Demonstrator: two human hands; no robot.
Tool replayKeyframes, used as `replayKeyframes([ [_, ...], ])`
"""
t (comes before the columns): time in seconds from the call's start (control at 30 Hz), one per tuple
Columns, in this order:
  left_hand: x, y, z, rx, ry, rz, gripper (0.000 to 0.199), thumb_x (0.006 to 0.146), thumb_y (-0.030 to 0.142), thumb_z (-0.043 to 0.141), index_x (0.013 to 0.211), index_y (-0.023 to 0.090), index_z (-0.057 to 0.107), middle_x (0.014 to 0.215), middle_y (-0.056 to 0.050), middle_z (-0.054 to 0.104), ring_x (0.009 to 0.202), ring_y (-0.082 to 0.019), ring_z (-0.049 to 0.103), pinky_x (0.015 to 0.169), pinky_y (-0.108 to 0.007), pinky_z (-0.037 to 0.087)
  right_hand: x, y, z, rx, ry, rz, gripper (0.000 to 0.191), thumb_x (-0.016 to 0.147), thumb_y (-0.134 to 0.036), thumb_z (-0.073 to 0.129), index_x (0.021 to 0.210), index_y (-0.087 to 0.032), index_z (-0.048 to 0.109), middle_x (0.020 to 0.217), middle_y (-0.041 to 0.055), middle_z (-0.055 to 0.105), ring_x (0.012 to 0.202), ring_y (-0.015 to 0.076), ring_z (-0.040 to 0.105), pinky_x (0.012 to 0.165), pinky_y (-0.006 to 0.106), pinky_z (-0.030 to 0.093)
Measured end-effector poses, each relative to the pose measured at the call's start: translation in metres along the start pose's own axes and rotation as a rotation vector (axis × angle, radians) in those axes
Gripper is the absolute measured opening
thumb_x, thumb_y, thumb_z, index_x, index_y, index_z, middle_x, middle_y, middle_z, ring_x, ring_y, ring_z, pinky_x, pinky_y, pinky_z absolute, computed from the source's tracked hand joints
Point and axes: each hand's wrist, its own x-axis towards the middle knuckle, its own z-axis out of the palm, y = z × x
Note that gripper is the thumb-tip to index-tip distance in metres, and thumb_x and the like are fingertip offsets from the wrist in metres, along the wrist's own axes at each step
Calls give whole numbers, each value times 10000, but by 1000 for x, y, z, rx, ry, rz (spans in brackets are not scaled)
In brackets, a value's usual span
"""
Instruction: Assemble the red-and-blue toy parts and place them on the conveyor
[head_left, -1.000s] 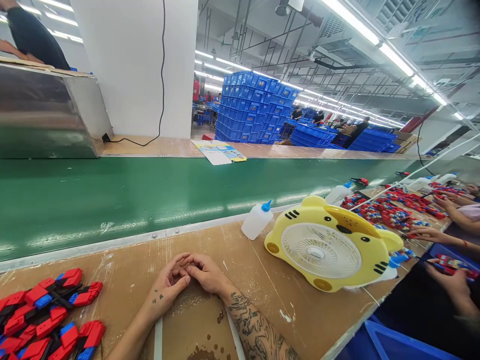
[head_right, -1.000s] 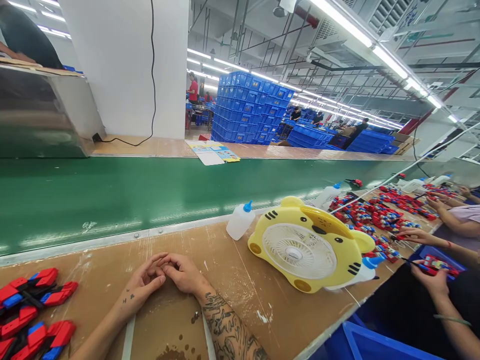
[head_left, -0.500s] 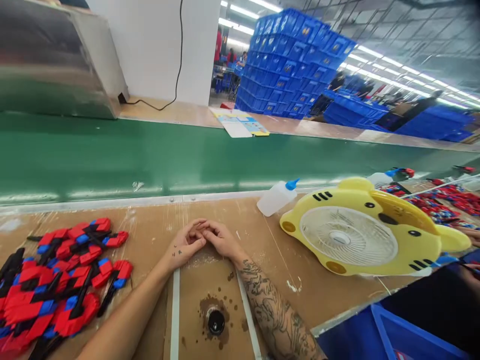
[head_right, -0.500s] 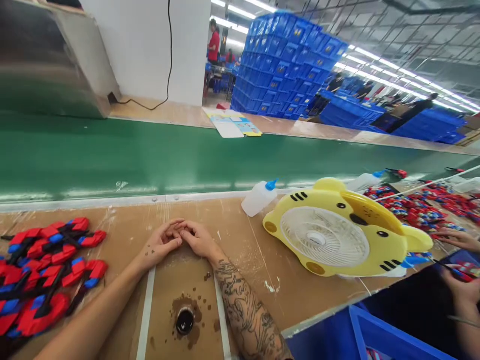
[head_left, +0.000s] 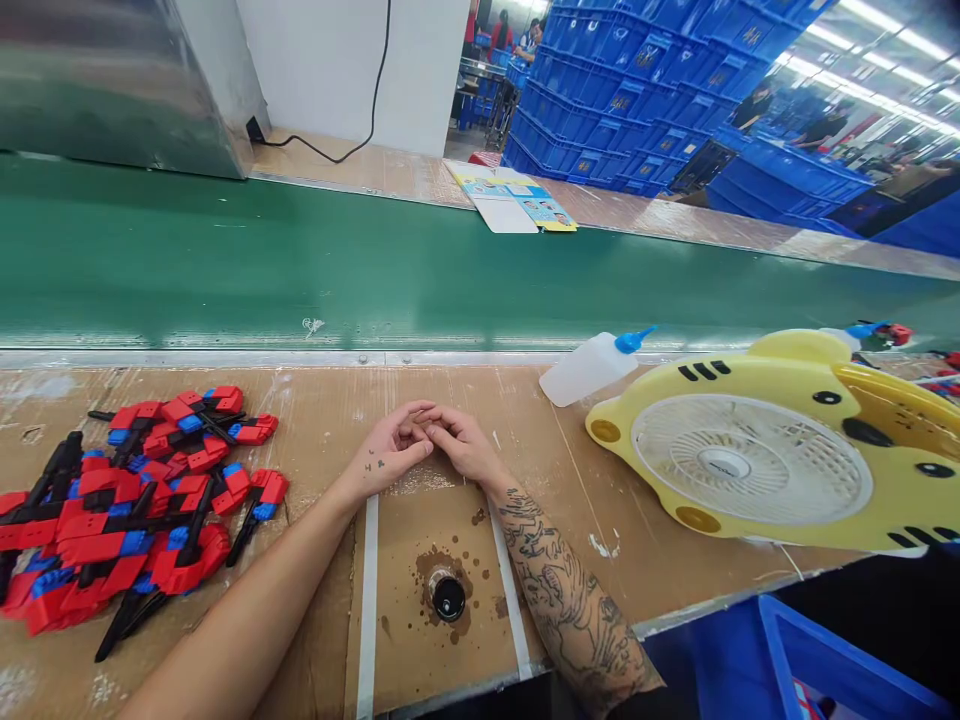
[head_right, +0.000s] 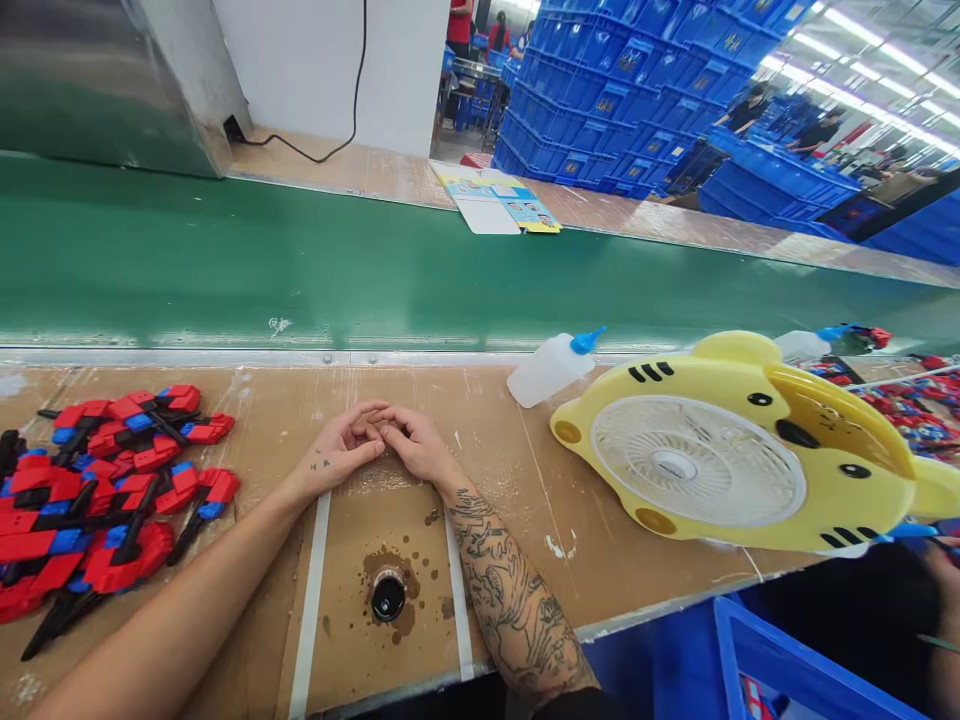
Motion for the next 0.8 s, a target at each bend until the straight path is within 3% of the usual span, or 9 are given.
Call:
replayKeyframes([
  [0.63, -2, 2, -2, 7, -22, 7, 512, 860, 259, 673, 1331, 180, 490, 733, 21, 581, 678, -117, 508, 644, -216, 401, -2, -1, -3, -53, -16, -26, 208, 941, -261, 513, 1064, -190, 664, 897, 29, 680, 780, 150, 610, 752, 282, 482],
  [0.8, -2, 0, -3, 4, -21, 8, 510, 865, 253, 667, 1334, 176, 484, 751, 16, 582, 697, -119, 511, 658, -221, 400, -1, 0, -3, -54, -22, -47, 219, 948, -268, 509, 1083, -198, 666, 994, 47, 686, 903, 171, 627, 844, 309, 486],
])
